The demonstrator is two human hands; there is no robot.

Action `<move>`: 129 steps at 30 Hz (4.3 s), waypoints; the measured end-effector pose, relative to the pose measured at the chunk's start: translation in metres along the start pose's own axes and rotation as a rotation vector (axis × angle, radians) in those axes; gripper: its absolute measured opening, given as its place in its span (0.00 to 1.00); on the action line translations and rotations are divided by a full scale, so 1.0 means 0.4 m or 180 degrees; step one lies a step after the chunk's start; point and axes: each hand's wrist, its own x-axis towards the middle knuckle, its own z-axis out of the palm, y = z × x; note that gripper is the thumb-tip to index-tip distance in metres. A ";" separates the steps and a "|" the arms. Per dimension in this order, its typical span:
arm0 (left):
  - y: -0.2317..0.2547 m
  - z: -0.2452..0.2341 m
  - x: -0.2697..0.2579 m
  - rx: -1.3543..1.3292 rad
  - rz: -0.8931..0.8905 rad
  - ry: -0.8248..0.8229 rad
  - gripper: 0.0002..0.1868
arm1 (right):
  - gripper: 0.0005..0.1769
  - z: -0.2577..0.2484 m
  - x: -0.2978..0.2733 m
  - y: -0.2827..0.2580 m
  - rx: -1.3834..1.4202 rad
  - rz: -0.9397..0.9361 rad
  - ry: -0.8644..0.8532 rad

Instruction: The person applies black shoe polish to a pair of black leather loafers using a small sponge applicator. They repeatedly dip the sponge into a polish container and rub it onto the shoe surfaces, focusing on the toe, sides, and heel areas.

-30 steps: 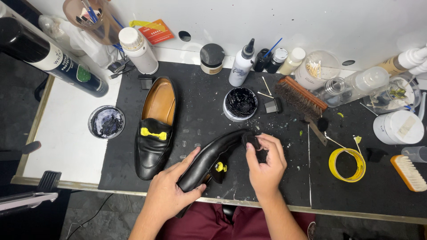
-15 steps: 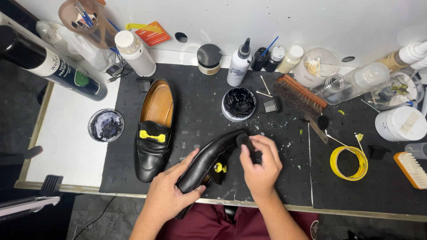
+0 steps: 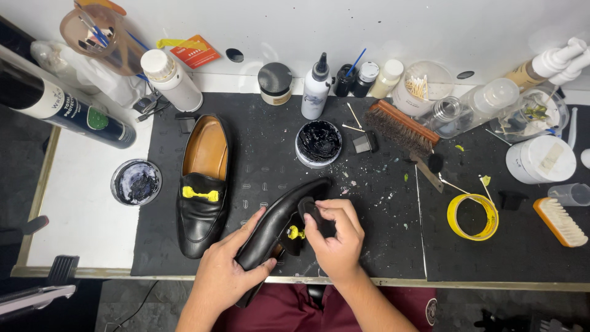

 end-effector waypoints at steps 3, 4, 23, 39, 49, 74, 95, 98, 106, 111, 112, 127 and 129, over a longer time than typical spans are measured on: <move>0.004 0.000 0.001 0.0032 -0.0021 -0.0010 0.51 | 0.09 0.001 0.000 0.025 0.0382 0.0516 0.0289; 0.006 0.001 -0.001 0.0036 -0.0007 0.0007 0.51 | 0.08 -0.001 0.009 0.039 0.0568 0.0700 0.0404; 0.009 0.009 -0.011 0.0275 -0.0086 0.0108 0.51 | 0.08 -0.018 0.071 -0.043 -0.0223 0.0638 0.0190; 0.006 0.020 -0.023 0.0564 0.0233 0.0293 0.52 | 0.09 -0.019 0.055 -0.068 -0.0398 0.0196 -0.0085; 0.010 0.014 -0.028 0.0660 0.0170 0.0291 0.51 | 0.09 -0.013 0.059 -0.071 -0.0515 0.0323 0.0046; 0.008 0.027 -0.030 0.0789 0.0271 0.0292 0.52 | 0.11 -0.029 0.068 -0.069 -0.0561 0.0096 -0.0041; -0.107 0.021 -0.002 -0.2043 0.0550 -0.0938 0.52 | 0.11 -0.174 0.003 0.090 0.1205 0.0401 0.0395; -0.104 0.032 -0.010 -0.2191 0.0471 -0.0907 0.51 | 0.11 -0.167 0.011 0.056 0.1136 0.0403 0.0379; -0.073 0.061 -0.030 -0.2046 0.0052 -0.0717 0.52 | 0.12 -0.117 0.050 -0.013 0.0183 -0.0074 0.0374; -0.088 0.070 -0.038 -0.2350 -0.0107 -0.0750 0.50 | 0.12 -0.106 0.054 -0.039 -0.0115 -0.0025 0.0242; -0.092 0.071 -0.041 -0.2338 -0.0124 -0.0761 0.49 | 0.12 -0.104 0.054 -0.041 -0.0089 0.0015 0.0299; 0.009 -0.005 -0.067 -0.0355 -0.0565 0.0193 0.52 | 0.10 -0.101 0.175 0.039 -0.0483 0.0124 -0.0100; 0.025 -0.011 -0.061 0.0161 -0.0547 0.0334 0.52 | 0.12 -0.082 0.227 0.051 -0.0689 -0.0101 -0.0383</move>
